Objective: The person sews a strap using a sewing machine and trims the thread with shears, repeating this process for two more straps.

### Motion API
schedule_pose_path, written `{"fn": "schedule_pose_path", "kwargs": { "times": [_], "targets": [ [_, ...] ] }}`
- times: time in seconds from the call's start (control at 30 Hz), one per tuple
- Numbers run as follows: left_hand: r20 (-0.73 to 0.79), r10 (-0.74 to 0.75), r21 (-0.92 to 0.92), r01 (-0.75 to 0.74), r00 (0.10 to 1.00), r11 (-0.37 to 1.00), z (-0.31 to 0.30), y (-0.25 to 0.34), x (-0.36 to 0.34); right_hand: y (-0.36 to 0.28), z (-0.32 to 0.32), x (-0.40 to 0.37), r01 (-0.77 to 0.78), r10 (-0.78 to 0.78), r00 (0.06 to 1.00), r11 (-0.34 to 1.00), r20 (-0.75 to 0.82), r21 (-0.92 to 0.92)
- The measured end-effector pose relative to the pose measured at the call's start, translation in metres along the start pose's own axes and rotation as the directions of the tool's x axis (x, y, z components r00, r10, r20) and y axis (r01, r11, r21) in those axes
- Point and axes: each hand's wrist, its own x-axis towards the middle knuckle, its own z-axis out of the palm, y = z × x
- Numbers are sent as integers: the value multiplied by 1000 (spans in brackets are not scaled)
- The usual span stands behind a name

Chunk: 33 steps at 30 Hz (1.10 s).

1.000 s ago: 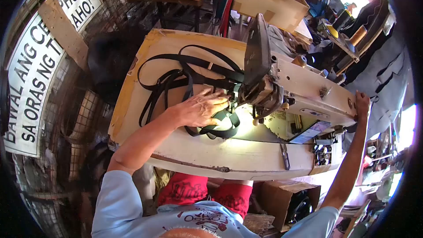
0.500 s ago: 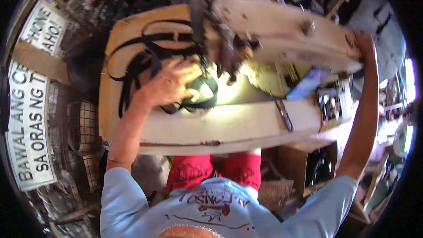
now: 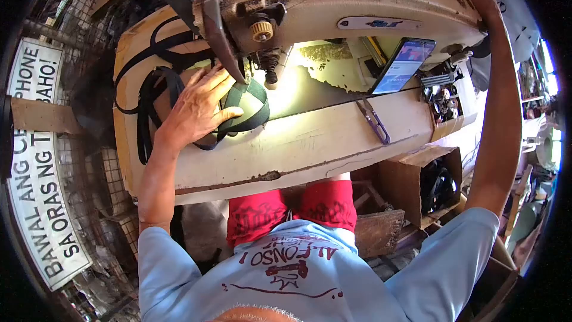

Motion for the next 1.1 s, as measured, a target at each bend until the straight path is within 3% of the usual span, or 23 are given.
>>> {"fn": "schedule_pose_path", "kwargs": {
  "times": [0.13, 0.33, 0.4, 0.43, 0.5, 0.57, 0.6, 0.7, 0.73, 0.77, 0.8, 0.87, 0.9, 1.03, 1.1],
  "targets": [
    [33, 6, -27, -6, 999, 1000, 1, -3, 2, 1, -6, -1, -62, 56, 997, 994, 61, 90],
    [-67, -12, 19, 13, 998, 1000, 2, 8, -3, 10, 12, -2, -163, 143, 985, 959, 99, 234],
    [-33, -45, 39, 46, 998, 998, -1, 15, -3, 24, 26, -11, -99, 91, 995, 970, 46, 221],
    [-16, -62, 52, 62, 998, 997, -2, 16, -3, 30, 28, -15, 9, -4, 999, 988, -34, 153],
    [-13, -63, 60, 63, 998, 996, -1, 14, -3, 36, 29, -32, 121, -82, 981, 968, -177, 220],
    [-34, -64, 51, 65, 997, 997, 1, 12, -3, -2, 7, -81, -43, 199, 929, 896, -314, 441],
    [-54, -61, 42, 63, 997, 997, 2, 10, -4, -39, 7, -105, -204, 437, 825, 821, -357, 533],
    [-68, -23, 48, 27, 997, 998, 2, 5, -6, -115, 134, -201, -626, 821, 518, 554, -239, 549],
    [-64, -6, 57, 10, 998, 998, 2, 3, -4, -115, 114, -214, -437, 589, 739, 789, -327, 432],
    [-45, -4, 62, 6, 999, 998, 3, -1, -2, -79, 142, -231, -511, 486, 711, 854, -508, 102],
    [-16, 2, 64, -1, 1000, 998, 3, -6, -2, -77, 103, -209, -424, 408, 692, 897, -596, 123],
    [45, -14, 54, 12, 999, 998, 1, -4, -1, -61, 7, -156, -361, 391, 743, 918, -544, 166],
    [58, -1, 46, -2, 998, 999, -2, -5, 2, -45, -12, -128, -379, 425, 803, 905, -419, 191],
    [50, 44, 11, -45, 998, 999, -9, -13, 8, -31, -24, -79, -137, 263, 909, 921, -322, 365],
    [53, 80, -6, -80, 995, 997, -10, -17, 9, -57, -23, -84, -271, 544, 788, 727, -288, 631]
  ]
}}
